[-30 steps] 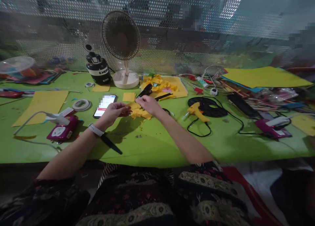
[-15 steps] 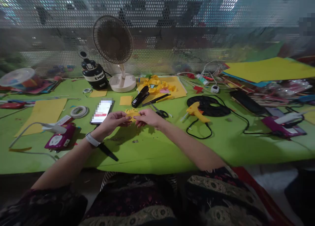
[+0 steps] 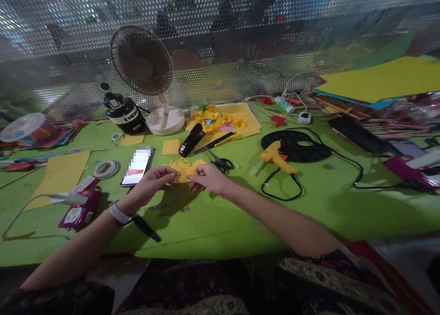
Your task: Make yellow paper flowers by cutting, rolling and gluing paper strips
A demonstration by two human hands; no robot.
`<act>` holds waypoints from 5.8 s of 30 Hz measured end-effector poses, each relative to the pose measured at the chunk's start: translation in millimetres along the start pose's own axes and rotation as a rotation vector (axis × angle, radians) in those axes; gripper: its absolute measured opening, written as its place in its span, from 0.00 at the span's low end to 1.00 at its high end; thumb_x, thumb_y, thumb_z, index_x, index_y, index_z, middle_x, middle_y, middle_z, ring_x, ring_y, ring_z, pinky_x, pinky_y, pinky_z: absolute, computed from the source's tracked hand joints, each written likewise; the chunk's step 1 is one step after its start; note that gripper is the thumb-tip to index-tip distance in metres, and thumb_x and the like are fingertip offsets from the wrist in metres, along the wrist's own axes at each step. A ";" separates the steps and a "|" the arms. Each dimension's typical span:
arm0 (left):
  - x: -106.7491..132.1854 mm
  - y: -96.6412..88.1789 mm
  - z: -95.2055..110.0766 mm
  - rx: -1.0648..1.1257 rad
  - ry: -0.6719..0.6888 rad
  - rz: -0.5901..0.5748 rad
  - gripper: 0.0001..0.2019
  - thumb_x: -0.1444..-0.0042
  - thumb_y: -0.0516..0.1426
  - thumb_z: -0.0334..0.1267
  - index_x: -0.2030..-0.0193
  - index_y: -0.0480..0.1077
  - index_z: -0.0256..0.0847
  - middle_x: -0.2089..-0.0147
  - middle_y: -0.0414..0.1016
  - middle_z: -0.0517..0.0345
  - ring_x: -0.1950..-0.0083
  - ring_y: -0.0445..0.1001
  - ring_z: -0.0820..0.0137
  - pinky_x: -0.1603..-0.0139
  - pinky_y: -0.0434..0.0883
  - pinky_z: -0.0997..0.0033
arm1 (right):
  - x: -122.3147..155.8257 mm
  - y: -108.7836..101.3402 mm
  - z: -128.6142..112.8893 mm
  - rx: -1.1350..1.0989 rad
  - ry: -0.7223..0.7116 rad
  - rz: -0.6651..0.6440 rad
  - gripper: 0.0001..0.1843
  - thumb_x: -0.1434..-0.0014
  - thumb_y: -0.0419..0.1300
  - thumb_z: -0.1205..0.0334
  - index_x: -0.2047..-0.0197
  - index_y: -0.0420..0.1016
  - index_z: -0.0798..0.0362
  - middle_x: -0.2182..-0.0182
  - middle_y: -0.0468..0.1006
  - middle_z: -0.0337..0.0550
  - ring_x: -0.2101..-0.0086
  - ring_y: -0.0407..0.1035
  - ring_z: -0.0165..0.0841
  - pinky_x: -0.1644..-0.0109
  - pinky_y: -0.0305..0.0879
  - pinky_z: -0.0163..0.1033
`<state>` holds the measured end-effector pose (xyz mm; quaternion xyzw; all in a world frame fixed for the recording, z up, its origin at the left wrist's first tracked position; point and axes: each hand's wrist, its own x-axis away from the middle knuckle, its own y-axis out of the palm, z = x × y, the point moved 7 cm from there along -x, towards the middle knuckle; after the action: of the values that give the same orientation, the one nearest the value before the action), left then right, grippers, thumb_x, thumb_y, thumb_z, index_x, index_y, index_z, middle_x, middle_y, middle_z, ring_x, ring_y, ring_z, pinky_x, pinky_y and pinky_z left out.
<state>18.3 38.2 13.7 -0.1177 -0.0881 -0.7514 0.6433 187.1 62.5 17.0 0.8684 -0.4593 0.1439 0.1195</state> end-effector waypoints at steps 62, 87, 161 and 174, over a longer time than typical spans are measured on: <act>51.8 27.1 46.8 -0.661 0.435 0.036 0.23 0.42 0.60 0.46 0.43 0.72 0.39 0.65 0.80 0.54 0.64 0.76 0.69 0.62 0.73 0.67 | 28.8 18.0 -0.8 0.124 -0.236 -0.038 0.21 0.47 0.71 0.48 0.67 0.70 0.55 0.74 0.81 0.41 0.81 0.71 0.25 0.79 0.57 0.29; 41.9 19.9 24.8 -0.244 0.184 -0.087 0.16 0.49 0.66 0.44 0.58 0.74 0.38 0.66 0.81 0.54 0.66 0.80 0.69 0.63 0.76 0.67 | 31.1 10.7 -8.4 0.133 -0.297 0.000 0.24 0.56 0.74 0.46 0.70 0.72 0.55 0.75 0.75 0.37 0.77 0.68 0.25 0.70 0.69 0.34; 48.3 -29.8 13.6 -0.960 0.513 0.030 0.19 0.49 0.65 0.53 0.59 0.74 0.41 0.61 0.77 0.52 0.61 0.73 0.65 0.61 0.68 0.65 | -7.2 31.0 18.2 0.237 0.002 0.050 0.10 0.41 0.63 0.77 0.63 0.68 0.55 0.82 0.72 0.33 0.82 0.65 0.22 0.84 0.56 0.24; 21.5 -24.0 34.3 -0.892 0.423 0.328 0.21 0.36 0.51 0.54 0.66 0.73 0.39 0.62 0.77 0.50 0.58 0.73 0.62 0.55 0.68 0.62 | -10.1 31.1 15.1 0.316 -0.027 0.001 0.11 0.42 0.64 0.76 0.63 0.66 0.54 0.83 0.69 0.30 0.82 0.66 0.24 0.82 0.58 0.26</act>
<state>-6.3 31.3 53.2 -0.2380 0.3922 -0.6126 0.6436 157.9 48.0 1.7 0.8780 -0.4328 0.2029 -0.0247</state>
